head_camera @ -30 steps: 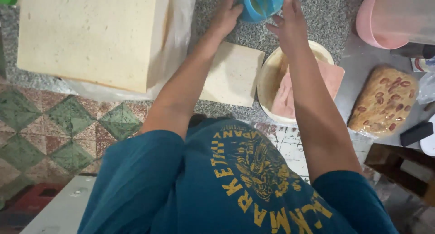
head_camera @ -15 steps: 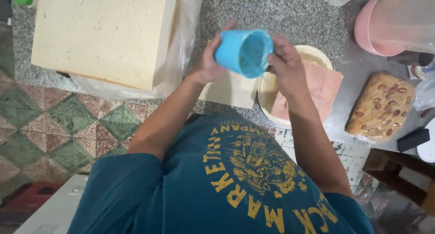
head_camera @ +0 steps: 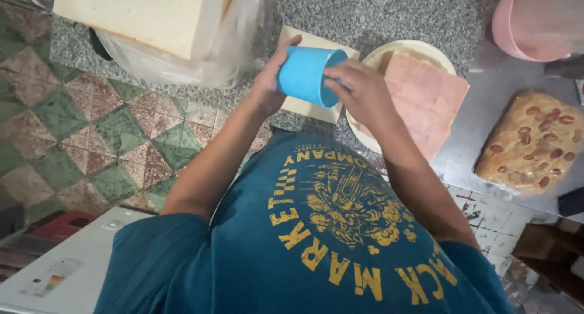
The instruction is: The person is preparing food by layering ham slices onto dough and then brushing another piece of dough with a liquid using a small brush.
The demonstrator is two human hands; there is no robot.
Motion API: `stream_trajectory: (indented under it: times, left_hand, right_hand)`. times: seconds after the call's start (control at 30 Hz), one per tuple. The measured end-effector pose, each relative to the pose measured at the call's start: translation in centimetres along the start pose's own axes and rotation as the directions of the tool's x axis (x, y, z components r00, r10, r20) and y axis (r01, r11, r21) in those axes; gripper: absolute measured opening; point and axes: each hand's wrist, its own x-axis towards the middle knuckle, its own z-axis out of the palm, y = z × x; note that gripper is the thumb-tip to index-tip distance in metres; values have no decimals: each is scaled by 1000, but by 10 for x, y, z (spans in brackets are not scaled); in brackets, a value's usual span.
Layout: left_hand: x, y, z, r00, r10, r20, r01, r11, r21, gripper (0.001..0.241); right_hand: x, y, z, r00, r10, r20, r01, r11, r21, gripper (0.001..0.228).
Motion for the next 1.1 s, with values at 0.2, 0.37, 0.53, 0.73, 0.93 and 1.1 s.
stream_trajectory:
  times: [0.2,0.37,0.53,0.73,0.93,1.1]
  left_hand:
    - [-30,-6,12,990,15,-140,-27,996,-88,73]
    - [-55,-17,11,988,71,-135,-86,990,-109,78]
    - [-73,-38,3,978,162,-128,-188,954,-232,82]
    - [-96,-55,-14,951,308,18,-294,921,-254,77]
    - [-103,-60,-33,948,207,-240,-287,884,-369,64]
    - [-120,-64,-83,975,133,-179,-196,890,-411,68]
  right_hand:
    - [-14,8,-5,975,109,193,-89,990,-110,23]
    - [-34,-16,-3,944,227,240,-279,937,212,34]
    - [-60,-10,14,942,298,154,-318,645,694,40]
    - [-87,3,32,845,517,138,-227,113,967,27]
    - [-84,27,42,728,681,73,-186,94,978,15]
    - [-37,38,50,608,790,-82,-233,276,933,5]
